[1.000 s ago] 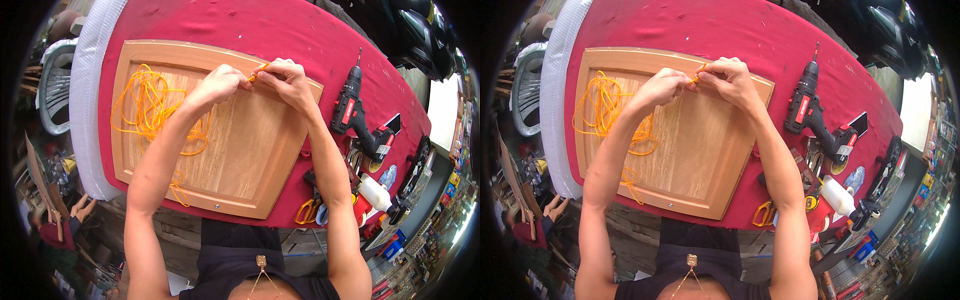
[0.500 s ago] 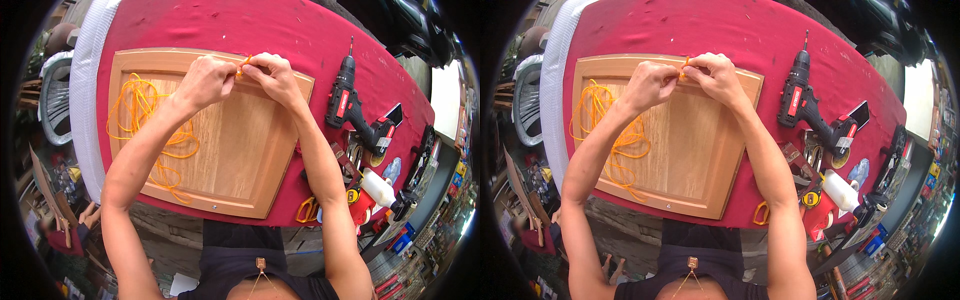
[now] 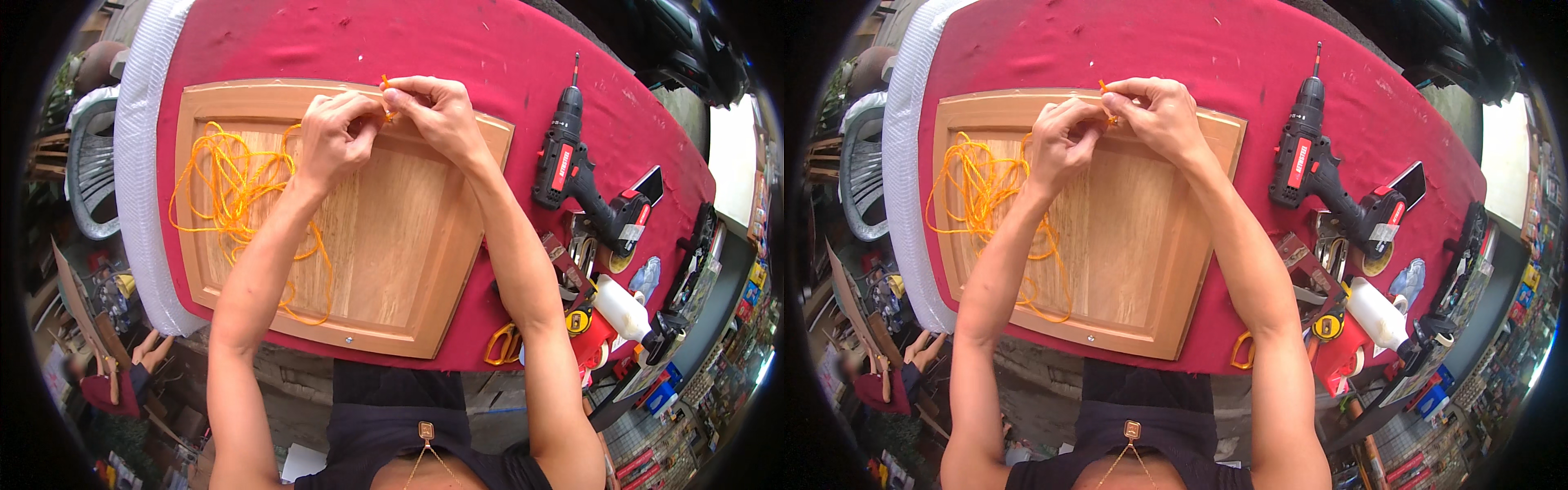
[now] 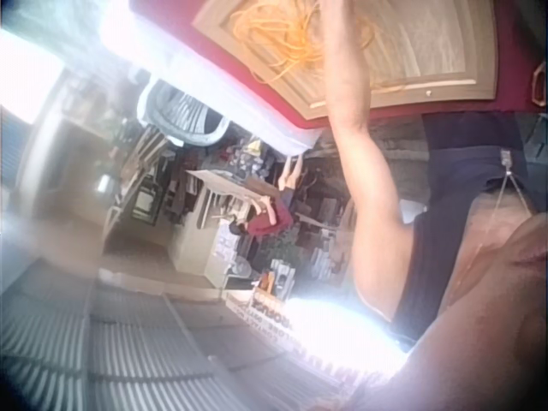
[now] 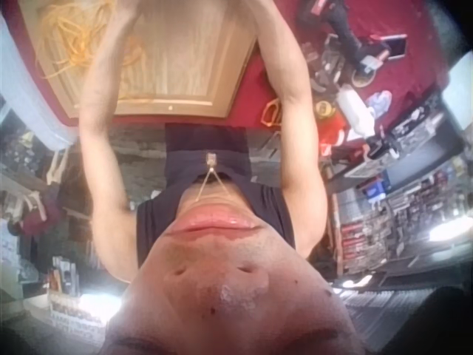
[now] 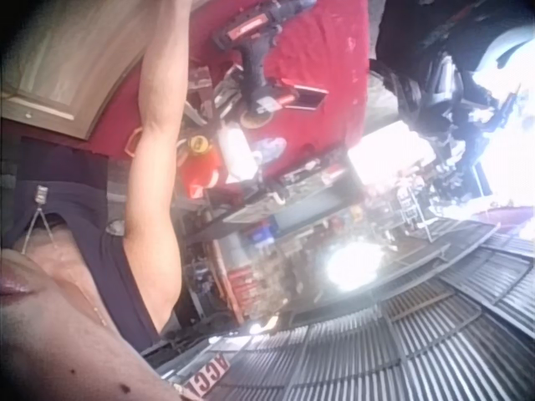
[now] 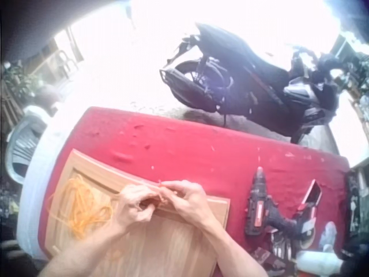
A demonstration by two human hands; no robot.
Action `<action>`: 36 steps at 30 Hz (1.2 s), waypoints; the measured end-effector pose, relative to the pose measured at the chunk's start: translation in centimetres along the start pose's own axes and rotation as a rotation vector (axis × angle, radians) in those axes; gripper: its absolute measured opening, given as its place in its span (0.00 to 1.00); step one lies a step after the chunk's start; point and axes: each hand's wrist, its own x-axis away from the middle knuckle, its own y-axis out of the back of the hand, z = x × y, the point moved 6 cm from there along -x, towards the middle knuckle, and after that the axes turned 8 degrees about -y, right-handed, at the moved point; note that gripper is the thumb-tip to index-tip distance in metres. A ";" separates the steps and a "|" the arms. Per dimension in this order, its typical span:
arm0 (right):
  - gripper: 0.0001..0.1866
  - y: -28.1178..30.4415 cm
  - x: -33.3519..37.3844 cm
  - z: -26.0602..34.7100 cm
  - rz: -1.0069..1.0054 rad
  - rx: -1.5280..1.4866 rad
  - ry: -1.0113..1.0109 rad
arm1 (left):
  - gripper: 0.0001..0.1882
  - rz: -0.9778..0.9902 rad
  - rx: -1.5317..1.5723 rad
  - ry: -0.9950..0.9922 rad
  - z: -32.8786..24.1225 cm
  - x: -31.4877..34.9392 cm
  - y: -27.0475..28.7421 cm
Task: The person measures and marks a wooden cabinet door, then uses a cordless drill to drive screws into the door. They thread a yellow string through the screw holes and tie it, completing the assembly of the door with a hanging string.
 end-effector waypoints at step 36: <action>0.06 -1.9 -1.3 4.6 0.410 0.738 0.461 | 0.07 -0.184 0.232 0.126 1.0 1.9 0.6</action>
